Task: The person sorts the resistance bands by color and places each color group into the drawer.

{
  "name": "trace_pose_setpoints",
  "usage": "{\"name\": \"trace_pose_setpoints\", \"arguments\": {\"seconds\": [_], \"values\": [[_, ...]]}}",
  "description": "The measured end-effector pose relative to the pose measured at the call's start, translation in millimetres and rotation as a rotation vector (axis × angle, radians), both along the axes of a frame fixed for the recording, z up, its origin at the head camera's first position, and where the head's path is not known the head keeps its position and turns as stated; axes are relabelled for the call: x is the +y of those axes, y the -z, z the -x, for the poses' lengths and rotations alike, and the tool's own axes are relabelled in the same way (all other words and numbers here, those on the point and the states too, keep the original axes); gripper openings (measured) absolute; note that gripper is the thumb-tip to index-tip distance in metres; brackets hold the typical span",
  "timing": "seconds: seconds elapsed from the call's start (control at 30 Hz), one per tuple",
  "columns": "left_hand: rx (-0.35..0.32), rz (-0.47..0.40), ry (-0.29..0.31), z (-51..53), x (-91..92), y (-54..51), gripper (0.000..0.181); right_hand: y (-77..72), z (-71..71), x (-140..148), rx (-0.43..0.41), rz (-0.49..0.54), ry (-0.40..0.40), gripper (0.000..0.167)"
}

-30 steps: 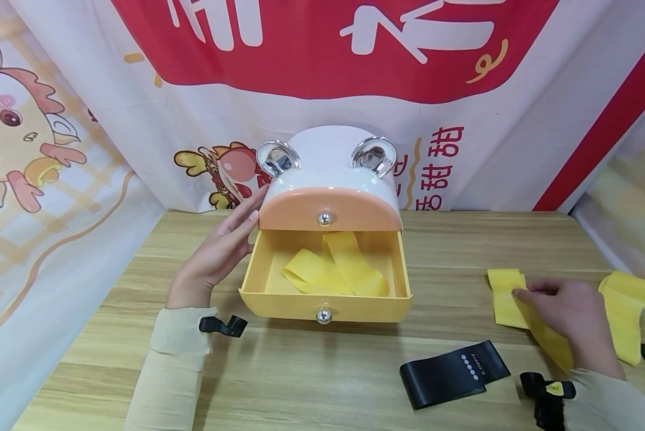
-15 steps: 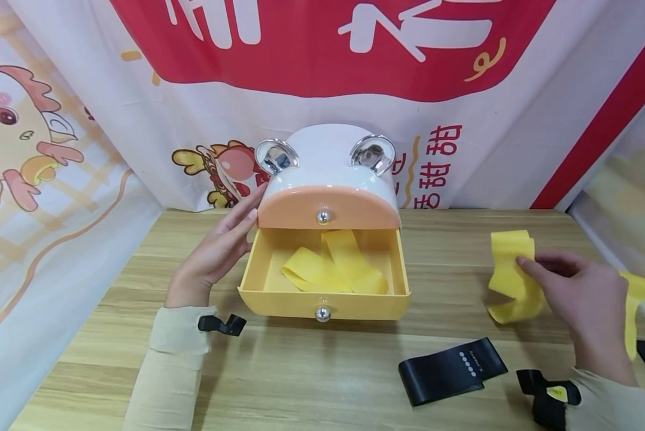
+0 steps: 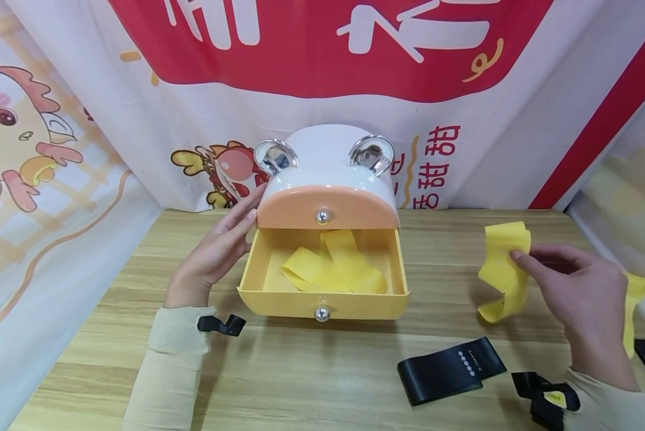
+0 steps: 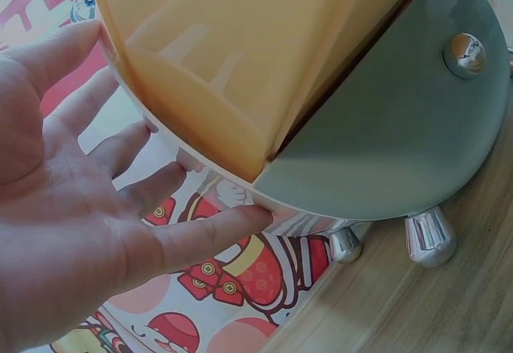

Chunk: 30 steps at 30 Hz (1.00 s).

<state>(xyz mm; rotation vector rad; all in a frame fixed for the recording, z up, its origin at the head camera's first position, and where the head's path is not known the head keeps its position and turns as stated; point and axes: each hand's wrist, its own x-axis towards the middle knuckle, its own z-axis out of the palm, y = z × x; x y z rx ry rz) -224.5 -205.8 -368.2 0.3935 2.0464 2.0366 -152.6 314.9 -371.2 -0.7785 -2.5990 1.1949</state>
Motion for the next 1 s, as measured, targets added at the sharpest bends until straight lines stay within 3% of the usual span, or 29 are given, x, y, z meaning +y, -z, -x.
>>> {"name": "trace_pose_setpoints", "arguments": {"seconds": [0.17, 0.37, 0.43, 0.73, 0.9, 1.0], "values": [[-0.012, -0.001, -0.009, -2.2, -1.6, 2.2, 0.053, -5.1, -2.4, -1, 0.022, 0.011, -0.022, 0.066], [-0.010, -0.015, 0.000, -2.0, -1.2, 5.2, 0.053, -20.7, -7.0, -7, 0.118, 0.046, -0.122, 0.056], [-0.007, -0.015, 0.001, -1.2, -0.5, 5.4, 0.053, -28.6, -7.2, -12, 0.134, 0.036, -0.153, 0.052], [0.007, -0.005, -0.004, 0.9, 0.0, 2.1, 0.052, -75.2, -8.7, -42, 0.083, 0.018, -0.257, 0.062], [0.008, -0.002, -0.003, 1.3, -0.1, 0.9, 0.052, -97.4, -4.8, -65, 0.115, -0.025, -0.340, 0.072], [0.008, -0.006, -0.001, 2.0, 0.4, 0.7, 0.052, -109.2, -3.9, -80, 0.166, -0.044, -0.391, 0.068]]}}
